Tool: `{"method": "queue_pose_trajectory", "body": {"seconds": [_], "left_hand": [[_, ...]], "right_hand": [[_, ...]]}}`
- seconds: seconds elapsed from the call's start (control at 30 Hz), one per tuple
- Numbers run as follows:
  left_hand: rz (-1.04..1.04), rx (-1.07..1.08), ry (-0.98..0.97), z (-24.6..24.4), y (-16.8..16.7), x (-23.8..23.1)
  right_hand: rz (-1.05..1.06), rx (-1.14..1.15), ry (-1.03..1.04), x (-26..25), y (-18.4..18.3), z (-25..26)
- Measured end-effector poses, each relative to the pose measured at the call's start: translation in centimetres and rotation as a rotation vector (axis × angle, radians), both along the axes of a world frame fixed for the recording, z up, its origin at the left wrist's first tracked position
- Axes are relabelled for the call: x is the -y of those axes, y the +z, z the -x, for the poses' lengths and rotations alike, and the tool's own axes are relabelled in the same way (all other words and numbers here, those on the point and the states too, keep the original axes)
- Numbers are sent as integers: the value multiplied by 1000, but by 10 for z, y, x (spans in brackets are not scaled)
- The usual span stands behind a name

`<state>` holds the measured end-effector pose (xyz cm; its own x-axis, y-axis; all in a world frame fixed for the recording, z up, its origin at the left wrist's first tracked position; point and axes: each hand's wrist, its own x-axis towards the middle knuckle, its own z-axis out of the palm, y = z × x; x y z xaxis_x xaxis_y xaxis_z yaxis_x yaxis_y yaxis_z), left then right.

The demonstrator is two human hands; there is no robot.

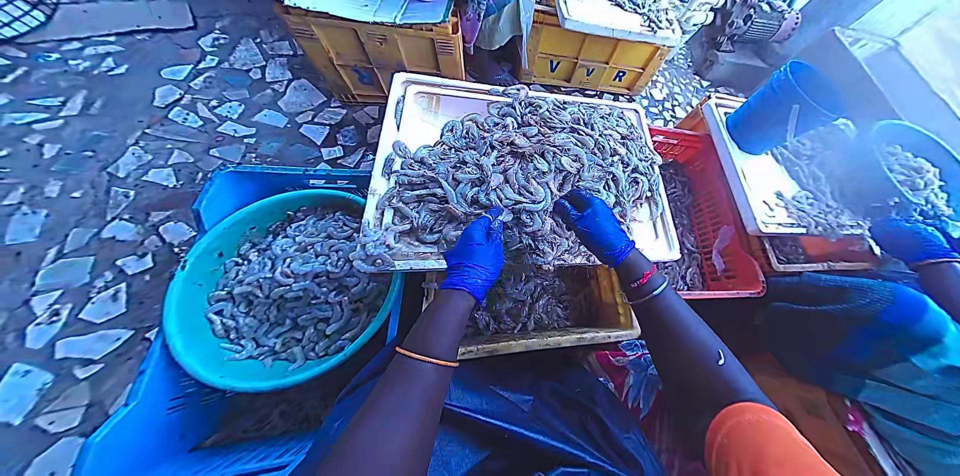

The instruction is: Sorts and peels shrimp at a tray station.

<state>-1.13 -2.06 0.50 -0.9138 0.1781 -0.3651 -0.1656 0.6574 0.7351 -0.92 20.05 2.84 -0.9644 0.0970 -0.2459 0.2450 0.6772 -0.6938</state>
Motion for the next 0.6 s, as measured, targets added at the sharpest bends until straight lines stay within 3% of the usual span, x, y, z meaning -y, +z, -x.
{"method": "queue_pose_trajectory", "body": {"seconds": [0.07, 0.33, 0.43, 0.53, 0.6], "left_hand": [[-127, 2, 6, 0, -1, 3], [148, -390, -207, -16, -9, -27], [167, -490, -274, -20, -13, -32], [203, -482, -336, -22, -10, -31], [175, -466, -334, -21, -9, -29]], "right_hand": [[52, -36, -55, -7, -4, 1], [437, 139, 174, 8, 0, -10], [305, 178, 285, 13, -4, -12], [34, 88, 356, 12, -9, -14], [-68, 30, 362, 15, 12, -20]]}}
